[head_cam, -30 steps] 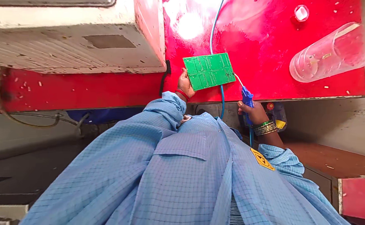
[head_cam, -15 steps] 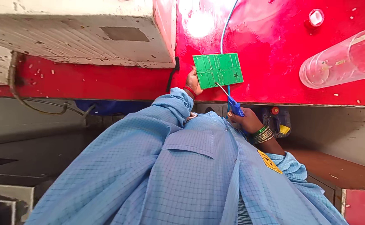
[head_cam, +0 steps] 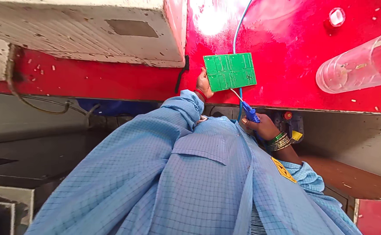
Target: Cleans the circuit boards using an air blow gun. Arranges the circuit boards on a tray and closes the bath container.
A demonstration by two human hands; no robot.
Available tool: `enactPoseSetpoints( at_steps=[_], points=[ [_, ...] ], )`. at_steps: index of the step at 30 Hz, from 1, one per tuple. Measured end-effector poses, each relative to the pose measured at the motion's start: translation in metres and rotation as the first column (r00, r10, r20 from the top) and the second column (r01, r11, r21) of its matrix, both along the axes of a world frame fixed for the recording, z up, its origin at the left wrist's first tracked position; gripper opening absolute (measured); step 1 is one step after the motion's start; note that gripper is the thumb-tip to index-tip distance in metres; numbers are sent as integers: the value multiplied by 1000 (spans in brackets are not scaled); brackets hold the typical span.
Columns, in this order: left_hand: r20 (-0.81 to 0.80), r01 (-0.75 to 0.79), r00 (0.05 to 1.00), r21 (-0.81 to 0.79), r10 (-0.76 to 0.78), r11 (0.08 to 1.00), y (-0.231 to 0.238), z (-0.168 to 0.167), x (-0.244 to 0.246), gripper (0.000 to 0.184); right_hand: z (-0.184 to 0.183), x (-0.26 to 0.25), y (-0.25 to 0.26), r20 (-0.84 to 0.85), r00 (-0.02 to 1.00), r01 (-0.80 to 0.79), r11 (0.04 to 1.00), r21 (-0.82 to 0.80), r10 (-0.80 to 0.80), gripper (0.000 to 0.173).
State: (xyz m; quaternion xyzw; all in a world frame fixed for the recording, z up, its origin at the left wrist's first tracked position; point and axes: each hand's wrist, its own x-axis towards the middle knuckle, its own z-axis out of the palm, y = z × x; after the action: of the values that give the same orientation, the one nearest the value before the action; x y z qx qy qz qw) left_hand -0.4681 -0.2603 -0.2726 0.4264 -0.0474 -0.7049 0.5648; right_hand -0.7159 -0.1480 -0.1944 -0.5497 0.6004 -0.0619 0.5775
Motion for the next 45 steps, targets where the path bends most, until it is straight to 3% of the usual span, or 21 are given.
enactPoseSetpoints(
  at_steps=[7,13,22,31,39,45],
  points=[
    [-18,-2,1000,46,3,999,2,-2,2,64,15,33,-19,47,990,-134,990,-37,135,32],
    [-23,-24,999,47,25,999,10,-5,4,61,14,40,-44,10,997,-74,988,-134,76,32],
    [-20,-75,997,96,77,993,14,-13,2,58,16,58,-34,-14,973,-230,973,-20,230,34],
    [-15,-91,996,46,92,995,14,-22,3,59,-5,39,-63,-95,994,-53,996,-78,46,36],
    [11,-83,997,74,83,994,14,-16,2,57,-7,47,-65,-70,995,-74,996,-59,70,37],
    [1,-84,996,46,84,995,14,-19,2,60,-9,25,-80,-122,989,72,995,-75,-81,44]
  ],
)
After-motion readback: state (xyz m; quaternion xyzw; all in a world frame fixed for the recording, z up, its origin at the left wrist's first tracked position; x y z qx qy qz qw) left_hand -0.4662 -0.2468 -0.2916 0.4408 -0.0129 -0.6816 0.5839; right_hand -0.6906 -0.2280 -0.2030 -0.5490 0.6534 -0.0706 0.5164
